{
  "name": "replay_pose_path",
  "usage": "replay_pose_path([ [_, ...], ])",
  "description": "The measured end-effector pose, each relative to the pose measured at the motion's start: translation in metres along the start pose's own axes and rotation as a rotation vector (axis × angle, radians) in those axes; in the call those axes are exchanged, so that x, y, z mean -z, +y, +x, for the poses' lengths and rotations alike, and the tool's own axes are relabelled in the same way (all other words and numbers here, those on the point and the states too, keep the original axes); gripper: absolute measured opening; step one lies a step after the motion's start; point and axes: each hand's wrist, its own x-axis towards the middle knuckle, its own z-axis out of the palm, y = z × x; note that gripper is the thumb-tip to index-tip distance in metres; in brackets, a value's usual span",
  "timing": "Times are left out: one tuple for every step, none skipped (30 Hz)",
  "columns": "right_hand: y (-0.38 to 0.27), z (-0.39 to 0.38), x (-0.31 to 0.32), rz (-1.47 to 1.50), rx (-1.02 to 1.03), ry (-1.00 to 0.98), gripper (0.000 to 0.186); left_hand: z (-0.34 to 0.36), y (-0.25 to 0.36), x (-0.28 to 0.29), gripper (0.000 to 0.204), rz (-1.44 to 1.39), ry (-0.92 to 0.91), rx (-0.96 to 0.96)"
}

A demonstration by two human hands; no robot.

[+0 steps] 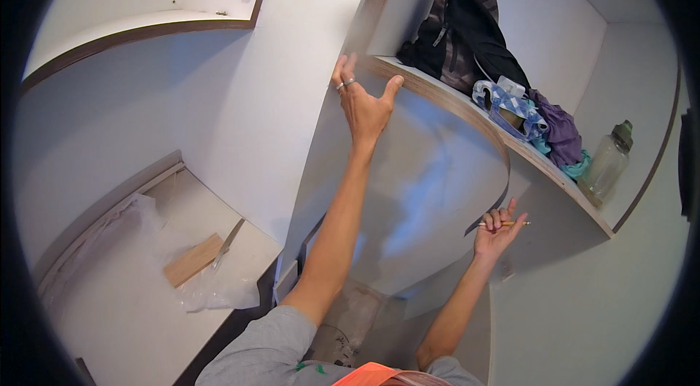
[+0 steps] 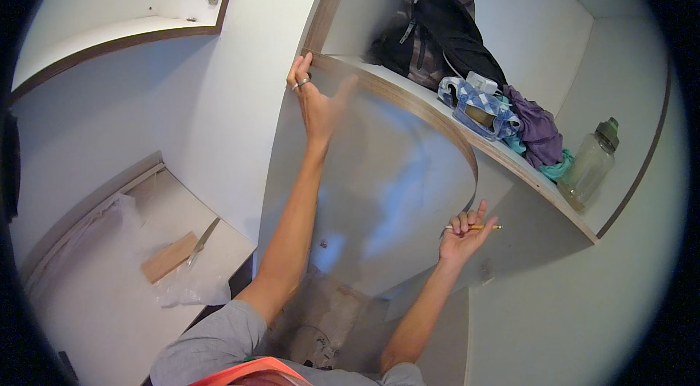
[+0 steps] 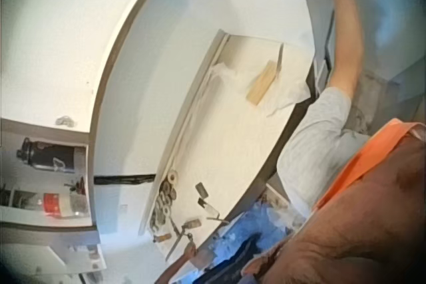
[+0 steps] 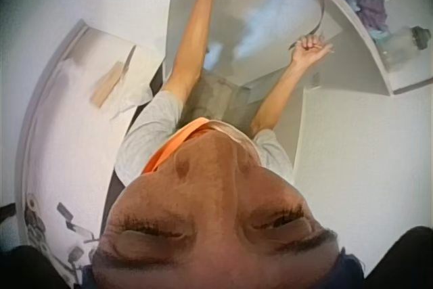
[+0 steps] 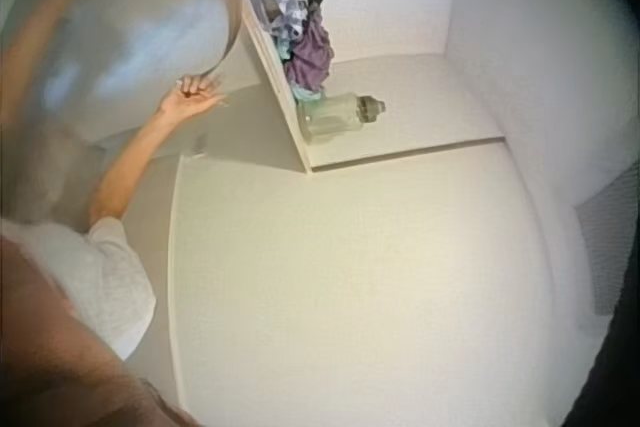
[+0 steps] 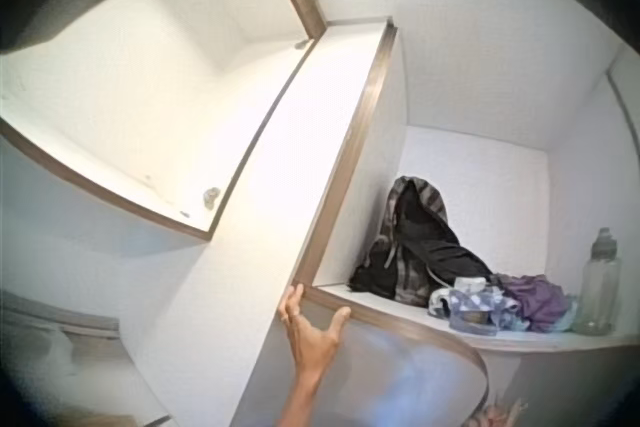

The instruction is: The person cuts a strip of edge banding with scissors, then stands to fit it along the front edge of a white shelf. They repeatedly align the strip, mark positions with a pencil, and adjust the fit along the shelf edge.

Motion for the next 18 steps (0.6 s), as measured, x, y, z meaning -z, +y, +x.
replay_pose_path([
  [0.001,0.003,0.005,0.002,-0.006,-0.051,0.045,0.0,0.0,0.0,0.094,0.018,0.008,-0.009],
  [0.003,0.001,0.011,-0.055,-0.052,-0.03,0.045,0.0,0.0,-0.001,0.094,0.017,0.003,-0.007],
  [0.005,-0.004,0.016,-0.103,-0.091,-0.059,0.045,0.0,0.0,-0.001,0.094,0.012,0.005,-0.012],
  [0.007,-0.007,0.019,-0.142,-0.126,-0.002,0.046,0.001,0.0,-0.002,0.095,0.007,0.005,-0.012],
  [0.01,-0.01,0.022,-0.129,-0.218,-0.097,0.045,0.001,-0.001,-0.002,0.095,0.005,0.012,-0.027],
  [0.015,-0.013,0.024,-0.106,-0.305,-0.102,0.045,0.002,-0.002,-0.001,0.095,0.004,0.013,-0.036],
  [0.015,-0.014,0.024,-0.083,-0.417,-0.034,0.044,0.002,-0.002,-0.001,0.095,0.008,-0.003,-0.011],
  [0.015,-0.011,0.023,-0.037,-0.389,-0.106,0.044,0.001,-0.002,-0.001,0.095,0.003,-0.002,-0.022],
  [0.015,-0.006,0.021,0.009,-0.387,-0.111,0.044,0.001,-0.002,-0.001,0.095,0.0,-0.013,-0.002],
  [0.014,0.0,0.019,0.086,-0.392,-0.191,0.045,0.001,-0.001,-0.001,0.095,-0.002,-0.023,0.019],
  [0.012,0.006,0.019,0.085,-0.336,-0.086,0.044,0.0,-0.001,0.0,0.096,0.001,-0.028,0.023],
  [0.008,0.014,0.019,0.115,-0.287,-0.056,0.044,0.001,0.001,0.0,0.096,0.004,-0.03,0.025],
  [0.003,0.022,0.019,0.157,-0.247,-0.041,0.043,0.001,0.002,0.001,0.096,0.006,-0.036,0.036],
  [-0.003,0.028,0.022,0.136,-0.2,-0.029,0.042,0.002,0.003,0.001,0.097,0.003,-0.04,0.029],
  [-0.01,0.032,0.024,0.127,-0.163,-0.03,0.04,0.002,0.004,0.002,0.097,0.0,-0.047,0.03],
  [-0.016,0.037,0.026,0.126,-0.125,0.023,0.038,0.002,0.005,0.002,0.098,0.0,-0.058,0.051],
  [-0.026,0.04,0.026,0.171,-0.142,0.022,0.032,0.002,0.005,0.003,0.098,0.002,-0.056,0.04],
  [-0.034,0.042,0.025,0.109,-0.091,-0.008,0.031,0.002,0.006,0.003,0.099,0.003,-0.058,0.049],
])
